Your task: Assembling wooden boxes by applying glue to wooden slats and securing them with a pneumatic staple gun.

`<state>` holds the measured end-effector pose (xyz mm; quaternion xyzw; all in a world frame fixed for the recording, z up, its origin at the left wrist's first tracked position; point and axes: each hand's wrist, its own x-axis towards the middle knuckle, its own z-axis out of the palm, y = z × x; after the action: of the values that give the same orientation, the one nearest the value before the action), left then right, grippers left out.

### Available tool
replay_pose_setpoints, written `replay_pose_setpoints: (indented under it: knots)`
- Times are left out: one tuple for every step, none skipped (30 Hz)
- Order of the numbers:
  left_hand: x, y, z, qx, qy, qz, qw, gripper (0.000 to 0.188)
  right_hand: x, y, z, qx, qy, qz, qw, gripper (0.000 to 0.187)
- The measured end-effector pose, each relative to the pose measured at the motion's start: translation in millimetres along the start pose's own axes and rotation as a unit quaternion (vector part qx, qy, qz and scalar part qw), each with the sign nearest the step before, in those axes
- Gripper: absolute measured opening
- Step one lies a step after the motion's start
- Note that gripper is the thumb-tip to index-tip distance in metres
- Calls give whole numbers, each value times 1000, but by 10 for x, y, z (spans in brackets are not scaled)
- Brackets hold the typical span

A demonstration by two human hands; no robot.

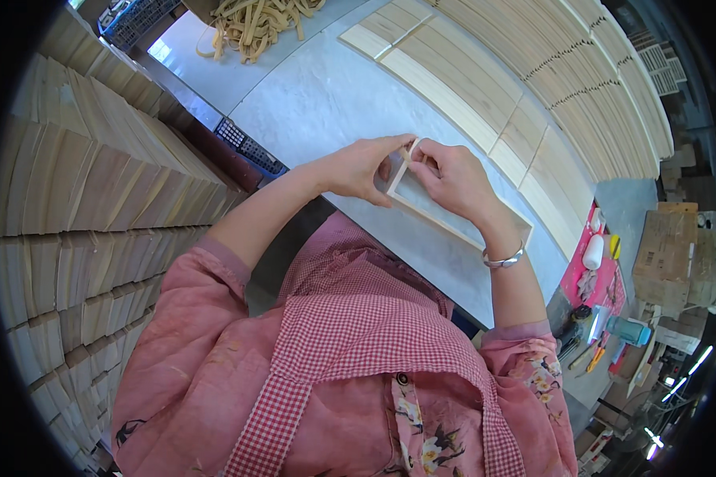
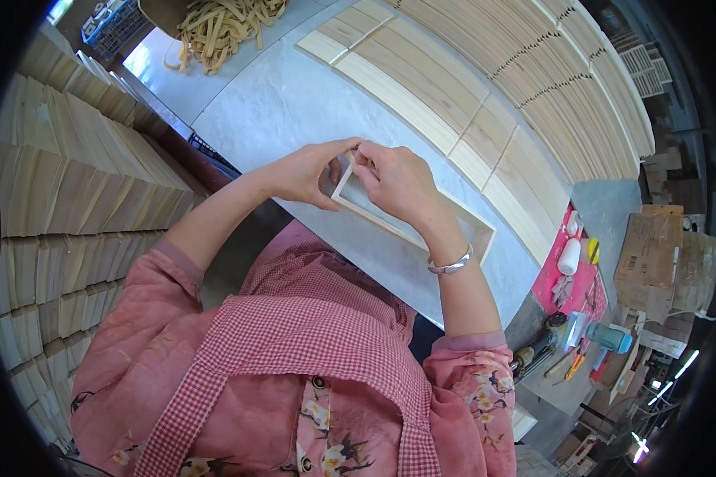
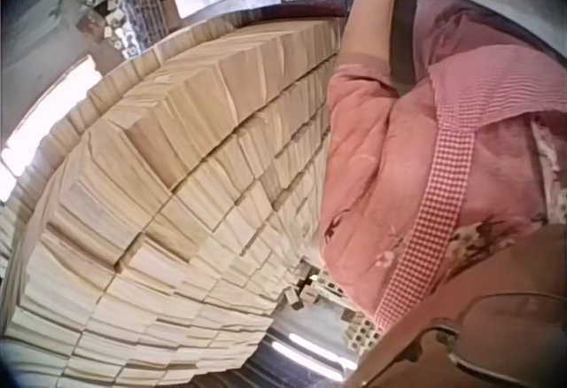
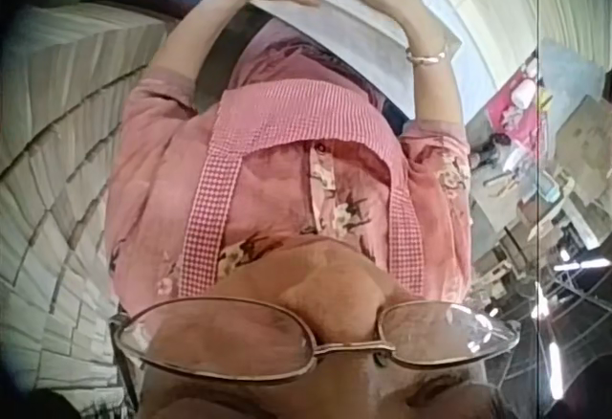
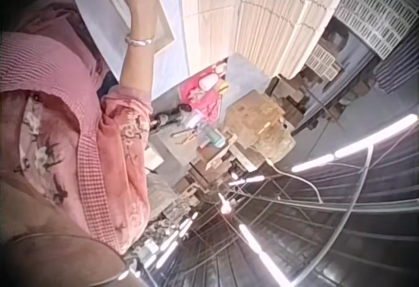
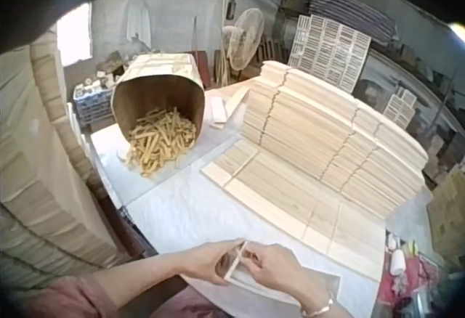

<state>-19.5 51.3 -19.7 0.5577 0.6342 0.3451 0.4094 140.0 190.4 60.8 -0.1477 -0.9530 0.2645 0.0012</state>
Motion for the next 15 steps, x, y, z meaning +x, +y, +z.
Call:
replay_pose_setpoints:
  knots:
    - [15, -89, 38, 46, 42, 62, 996, 116, -47, -50, -1, -28, 0, 2, 1000, 14]
    - [24, -172, 76, 92, 83, 124, 985, 114, -98, -101, 1, -56, 1, 5, 998, 14]
    - [25, -258, 113, 137, 123, 185, 965, 112, -152, -147, 17, -84, 1, 8, 996, 13]
    - [23, -253, 108, 134, 118, 182, 967, 112, -206, -188, 49, -96, -3, -4, 995, 14]
    - [20, -245, 98, 141, 108, 165, 970, 111, -264, -243, 97, -108, -6, -15, 994, 15]
    - [30, -200, 66, 150, 98, 150, 972, 110, -311, -320, 151, -104, -6, -12, 994, 15]
    - [37, -157, 42, 158, 88, 135, 974, 110, -356, -420, 223, -97, 8, -11, 995, 15]
    - [44, -136, 36, 167, 79, 120, 976, 109, -408, -501, 295, -90, 22, -11, 996, 17]
    - [54, -121, 34, 166, 74, 120, 976, 109, -473, -546, 386, -88, 22, -8, 996, 17]
    - [61, -108, 37, 174, 78, 122, 974, 108, -554, -558, 524, -80, 44, -17, 996, 17]
    - [78, -100, 33, 182, 81, 124, 972, 106, -626, -550, 669, -71, 66, -24, 995, 17]
    - [95, -101, 40, 189, 82, 127, 970, 105, -693, -545, 787, -64, 88, -30, 994, 17]
    - [125, -108, 54, 195, 82, 132, 968, 104, -748, -529, 851, -58, 111, -34, 992, 17]
    - [169, -139, 53, 192, 88, 155, 965, 104, -777, -515, 857, -57, 116, -21, 991, 17]
    - [188, -181, 64, 186, 97, 177, 962, 104, -809, -476, 847, -43, 128, -13, 991, 16]
